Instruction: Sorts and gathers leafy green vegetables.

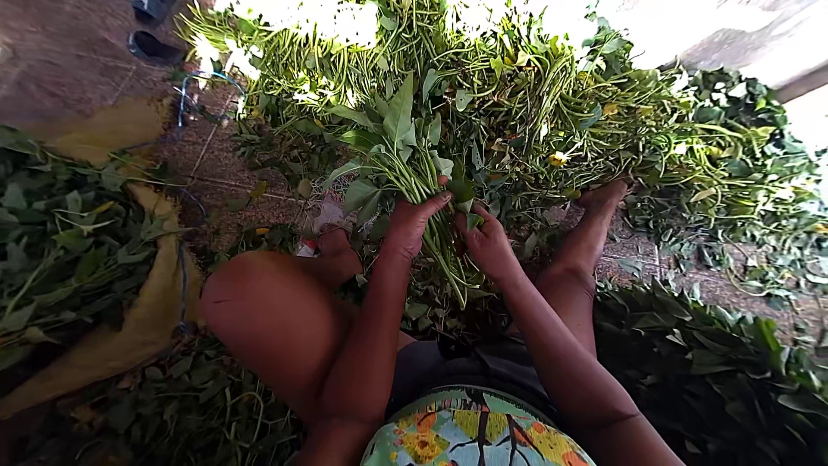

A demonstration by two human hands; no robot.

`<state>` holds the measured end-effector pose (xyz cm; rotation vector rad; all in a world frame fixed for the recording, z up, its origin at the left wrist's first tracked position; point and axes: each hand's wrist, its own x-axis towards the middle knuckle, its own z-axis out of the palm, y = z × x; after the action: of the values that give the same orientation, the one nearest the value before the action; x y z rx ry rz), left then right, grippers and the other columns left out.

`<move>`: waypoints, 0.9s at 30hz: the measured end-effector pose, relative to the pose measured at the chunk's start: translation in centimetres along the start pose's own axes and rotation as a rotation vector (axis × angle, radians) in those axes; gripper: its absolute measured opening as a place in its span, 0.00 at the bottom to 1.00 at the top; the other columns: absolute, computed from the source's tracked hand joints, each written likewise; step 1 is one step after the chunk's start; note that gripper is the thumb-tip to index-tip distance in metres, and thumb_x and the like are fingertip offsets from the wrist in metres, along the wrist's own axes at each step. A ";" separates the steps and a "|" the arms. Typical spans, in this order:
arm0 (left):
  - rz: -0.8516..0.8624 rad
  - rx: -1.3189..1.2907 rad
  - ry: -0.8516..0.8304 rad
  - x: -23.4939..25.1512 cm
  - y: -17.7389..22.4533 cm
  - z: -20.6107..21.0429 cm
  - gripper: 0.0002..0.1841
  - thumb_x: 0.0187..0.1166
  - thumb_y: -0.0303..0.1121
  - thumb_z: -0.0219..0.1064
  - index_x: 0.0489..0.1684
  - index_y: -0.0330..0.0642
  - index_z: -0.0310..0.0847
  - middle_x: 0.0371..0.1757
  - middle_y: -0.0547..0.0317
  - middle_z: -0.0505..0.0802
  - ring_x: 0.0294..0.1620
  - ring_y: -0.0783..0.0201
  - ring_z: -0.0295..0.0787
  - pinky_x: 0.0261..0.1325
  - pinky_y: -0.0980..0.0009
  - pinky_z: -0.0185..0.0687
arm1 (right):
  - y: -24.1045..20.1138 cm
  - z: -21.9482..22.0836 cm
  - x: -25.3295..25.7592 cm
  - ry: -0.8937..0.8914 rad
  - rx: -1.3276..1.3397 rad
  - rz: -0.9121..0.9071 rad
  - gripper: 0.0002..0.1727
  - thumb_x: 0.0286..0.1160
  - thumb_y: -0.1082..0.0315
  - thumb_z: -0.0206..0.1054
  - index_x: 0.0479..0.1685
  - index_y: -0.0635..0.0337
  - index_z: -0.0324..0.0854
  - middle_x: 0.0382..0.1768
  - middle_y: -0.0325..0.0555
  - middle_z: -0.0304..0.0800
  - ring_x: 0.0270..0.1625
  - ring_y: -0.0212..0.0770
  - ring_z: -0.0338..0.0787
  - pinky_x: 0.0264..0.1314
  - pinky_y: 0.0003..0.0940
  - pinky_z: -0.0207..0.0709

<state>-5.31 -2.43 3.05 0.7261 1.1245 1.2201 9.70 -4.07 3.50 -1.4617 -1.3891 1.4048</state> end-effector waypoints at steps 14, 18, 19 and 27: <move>0.075 -0.104 0.204 2.0 0.8 -2.1 0.13 0.79 0.22 0.69 0.59 0.36 0.82 0.41 0.56 0.94 0.40 0.66 0.92 0.49 0.70 0.90 | 7.2 -6.9 -3.7 0.030 -0.828 0.399 0.32 0.85 0.56 0.64 0.82 0.68 0.69 0.77 0.84 0.66 0.80 0.80 0.68 0.79 0.73 0.61; -0.010 -0.081 0.121 1.6 -0.5 -0.5 0.12 0.81 0.24 0.68 0.59 0.37 0.81 0.42 0.57 0.93 0.42 0.66 0.91 0.51 0.69 0.89 | 4.1 -6.2 -2.5 -0.016 -0.514 -0.101 0.28 0.88 0.54 0.59 0.78 0.64 0.73 0.73 0.69 0.76 0.73 0.66 0.80 0.72 0.64 0.74; -0.024 -0.084 0.093 1.6 -0.6 -0.2 0.11 0.82 0.24 0.67 0.58 0.38 0.81 0.42 0.57 0.93 0.42 0.66 0.91 0.51 0.69 0.89 | 2.9 -5.6 -1.8 -0.081 -0.447 -0.142 0.26 0.90 0.55 0.57 0.77 0.63 0.74 0.71 0.65 0.79 0.69 0.60 0.83 0.69 0.59 0.77; -0.163 -0.183 0.051 1.6 -1.0 -0.7 0.09 0.85 0.26 0.64 0.58 0.41 0.82 0.44 0.58 0.94 0.44 0.66 0.92 0.51 0.70 0.90 | 0.6 -3.4 1.5 -0.388 -0.138 0.067 0.15 0.93 0.59 0.53 0.56 0.60 0.79 0.36 0.39 0.83 0.37 0.30 0.81 0.43 0.28 0.77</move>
<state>-5.66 -1.18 1.46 0.4585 1.0757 1.1900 12.89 -2.09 3.19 -1.3800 -1.7162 1.7321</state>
